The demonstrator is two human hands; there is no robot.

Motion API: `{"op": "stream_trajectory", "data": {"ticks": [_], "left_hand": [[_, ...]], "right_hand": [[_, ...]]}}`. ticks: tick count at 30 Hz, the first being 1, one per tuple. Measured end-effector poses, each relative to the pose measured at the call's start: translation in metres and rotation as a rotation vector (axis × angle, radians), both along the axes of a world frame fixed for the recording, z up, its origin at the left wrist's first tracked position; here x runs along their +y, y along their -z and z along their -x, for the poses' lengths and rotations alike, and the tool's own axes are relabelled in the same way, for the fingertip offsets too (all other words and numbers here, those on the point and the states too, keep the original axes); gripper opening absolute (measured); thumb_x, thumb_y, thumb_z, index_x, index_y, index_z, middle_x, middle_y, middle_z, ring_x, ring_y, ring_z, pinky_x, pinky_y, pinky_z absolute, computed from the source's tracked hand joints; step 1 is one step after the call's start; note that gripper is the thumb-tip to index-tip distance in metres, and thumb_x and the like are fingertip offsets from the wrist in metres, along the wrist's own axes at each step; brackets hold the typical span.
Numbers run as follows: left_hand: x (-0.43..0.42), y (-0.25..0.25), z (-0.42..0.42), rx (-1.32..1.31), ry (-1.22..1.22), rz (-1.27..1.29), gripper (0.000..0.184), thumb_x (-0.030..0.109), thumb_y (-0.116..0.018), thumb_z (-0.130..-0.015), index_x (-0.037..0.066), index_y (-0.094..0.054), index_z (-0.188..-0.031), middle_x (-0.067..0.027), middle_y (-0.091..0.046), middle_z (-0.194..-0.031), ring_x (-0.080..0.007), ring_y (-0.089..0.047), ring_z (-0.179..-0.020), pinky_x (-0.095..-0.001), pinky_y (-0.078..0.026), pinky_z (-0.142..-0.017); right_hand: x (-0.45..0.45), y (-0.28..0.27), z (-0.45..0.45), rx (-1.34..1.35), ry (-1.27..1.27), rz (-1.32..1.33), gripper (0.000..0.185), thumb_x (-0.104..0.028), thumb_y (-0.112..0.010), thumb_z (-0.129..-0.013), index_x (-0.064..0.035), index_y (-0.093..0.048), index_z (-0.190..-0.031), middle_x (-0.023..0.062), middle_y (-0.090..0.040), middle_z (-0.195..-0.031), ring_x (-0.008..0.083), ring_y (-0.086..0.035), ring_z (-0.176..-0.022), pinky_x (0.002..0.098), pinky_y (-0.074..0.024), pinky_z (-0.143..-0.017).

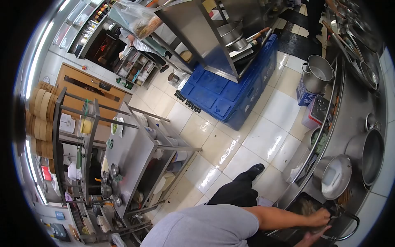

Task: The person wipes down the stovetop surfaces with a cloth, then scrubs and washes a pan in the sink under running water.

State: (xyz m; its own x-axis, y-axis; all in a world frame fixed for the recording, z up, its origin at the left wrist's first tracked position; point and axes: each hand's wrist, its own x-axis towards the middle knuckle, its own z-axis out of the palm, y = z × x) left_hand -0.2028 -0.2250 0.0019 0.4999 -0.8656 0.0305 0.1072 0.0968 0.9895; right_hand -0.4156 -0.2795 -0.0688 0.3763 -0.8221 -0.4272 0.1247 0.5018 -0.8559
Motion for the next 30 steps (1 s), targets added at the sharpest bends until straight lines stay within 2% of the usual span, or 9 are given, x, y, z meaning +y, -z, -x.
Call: {"op": "stream_trajectory", "data": {"ticks": [1, 6, 11, 14, 17, 19, 21, 26, 30], "left_hand": [[0.002, 0.002, 0.017, -0.122, 0.194, -0.065, 0.022, 0.019, -0.063, -0.085, -0.001, -0.061, -0.077, -0.0226, -0.059, -0.076, -0.0405, -0.058, -0.082, -0.0432, -0.046, -0.077], [-0.017, 0.021, 0.026, 0.052, -0.103, -0.275, 0.024, 0.016, -0.066, -0.081, -0.001, -0.058, -0.065, -0.0221, -0.06, -0.07, -0.0421, -0.058, -0.069, -0.0497, -0.046, -0.064], [0.0, -0.015, 0.029, 0.086, -0.088, 0.077, 0.038, 0.025, -0.07, -0.081, 0.0, -0.047, -0.064, -0.0172, -0.046, -0.063, -0.0343, -0.051, -0.063, -0.0459, -0.042, -0.062], [0.043, -0.004, -0.039, -0.003, -0.093, -0.052, 0.032, 0.026, -0.073, -0.081, 0.001, -0.054, -0.087, -0.0199, -0.056, -0.077, -0.034, -0.059, -0.081, -0.0447, -0.046, -0.073], [0.087, 0.027, -0.087, -0.259, 0.426, -0.666, 0.049, 0.023, -0.077, -0.077, 0.001, -0.053, -0.114, -0.0248, -0.062, -0.109, -0.0348, -0.06, -0.115, -0.0453, -0.05, -0.089], [0.088, 0.033, -0.063, -0.585, 0.469, -0.589, 0.066, 0.019, -0.079, -0.07, 0.0, -0.048, -0.125, -0.0211, -0.058, -0.128, -0.0342, -0.058, -0.12, -0.0457, -0.05, -0.092], [0.062, 0.063, -0.024, -0.667, 0.327, -0.071, 0.073, 0.01, -0.077, -0.065, 0.002, -0.046, -0.131, -0.0179, -0.051, -0.139, -0.035, -0.057, -0.121, -0.0445, -0.05, -0.092], [0.024, 0.082, -0.029, 0.334, 0.375, -0.146, 0.034, 0.009, -0.067, -0.067, -0.003, -0.068, -0.099, -0.021, -0.069, -0.096, -0.0358, -0.067, -0.094, -0.0432, -0.053, -0.083], [-0.005, 0.095, -0.009, -0.03, 0.63, 0.246, 0.035, 0.005, -0.062, -0.062, -0.003, -0.066, -0.096, -0.0204, -0.068, -0.093, -0.0324, -0.066, -0.085, -0.0432, -0.052, -0.076]], "right_hand": [[0.003, -0.001, -0.002, -0.019, -0.008, -0.004, 0.065, -0.051, -0.05, -0.099, -0.0032, -0.041, -0.143, 0.0139, -0.051, -0.138, 0.0282, -0.051, -0.128, 0.0425, -0.0399, -0.108], [0.036, -0.047, -0.066, -0.119, -0.072, -0.028, 0.069, -0.037, -0.053, -0.099, 0.0005, -0.026, -0.151, 0.0149, -0.052, -0.134, 0.0263, -0.052, -0.122, 0.0405, -0.0417, -0.104], [0.005, 0.037, 0.004, -0.012, -0.184, 0.049, 0.048, -0.026, -0.052, -0.098, -0.0023, -0.039, -0.139, 0.0114, -0.05, -0.139, 0.0253, -0.052, -0.122, 0.0378, -0.039, -0.107], [-0.013, 0.079, 0.019, -0.037, -0.206, 0.121, 0.041, -0.018, -0.051, -0.095, -0.0022, -0.044, -0.132, 0.0096, -0.051, -0.136, 0.0245, -0.052, -0.121, 0.0366, -0.0386, -0.106], [0.018, -0.029, -0.057, 0.164, 0.013, 0.07, 0.042, -0.005, -0.053, -0.083, -0.0004, -0.045, -0.125, 0.0091, -0.056, -0.122, 0.0238, -0.054, -0.114, 0.0368, -0.0427, -0.101], [0.01, -0.011, -0.062, 0.549, 0.013, 0.238, 0.046, 0.002, -0.051, -0.079, -0.0032, -0.047, -0.125, 0.0098, -0.056, -0.121, 0.0241, -0.056, -0.11, 0.0356, -0.0449, -0.098], [0.039, -0.058, -0.115, 0.303, 0.037, 0.223, 0.049, 0.005, -0.052, -0.078, -0.0063, -0.046, -0.126, 0.0103, -0.056, -0.119, 0.0234, -0.057, -0.107, 0.0336, -0.0457, -0.095], [0.023, -0.071, -0.069, -0.037, -0.027, 0.117, 0.05, 0.001, -0.057, -0.076, -0.0067, -0.047, -0.125, 0.0105, -0.054, -0.115, 0.0246, -0.057, -0.109, 0.0377, -0.0486, -0.094], [0.025, -0.056, -0.02, 0.195, -0.478, -0.044, 0.042, 0.001, -0.057, -0.077, -0.0082, -0.049, -0.117, 0.0092, -0.058, -0.112, 0.0253, -0.062, -0.1, 0.0341, -0.0509, -0.091]]}}
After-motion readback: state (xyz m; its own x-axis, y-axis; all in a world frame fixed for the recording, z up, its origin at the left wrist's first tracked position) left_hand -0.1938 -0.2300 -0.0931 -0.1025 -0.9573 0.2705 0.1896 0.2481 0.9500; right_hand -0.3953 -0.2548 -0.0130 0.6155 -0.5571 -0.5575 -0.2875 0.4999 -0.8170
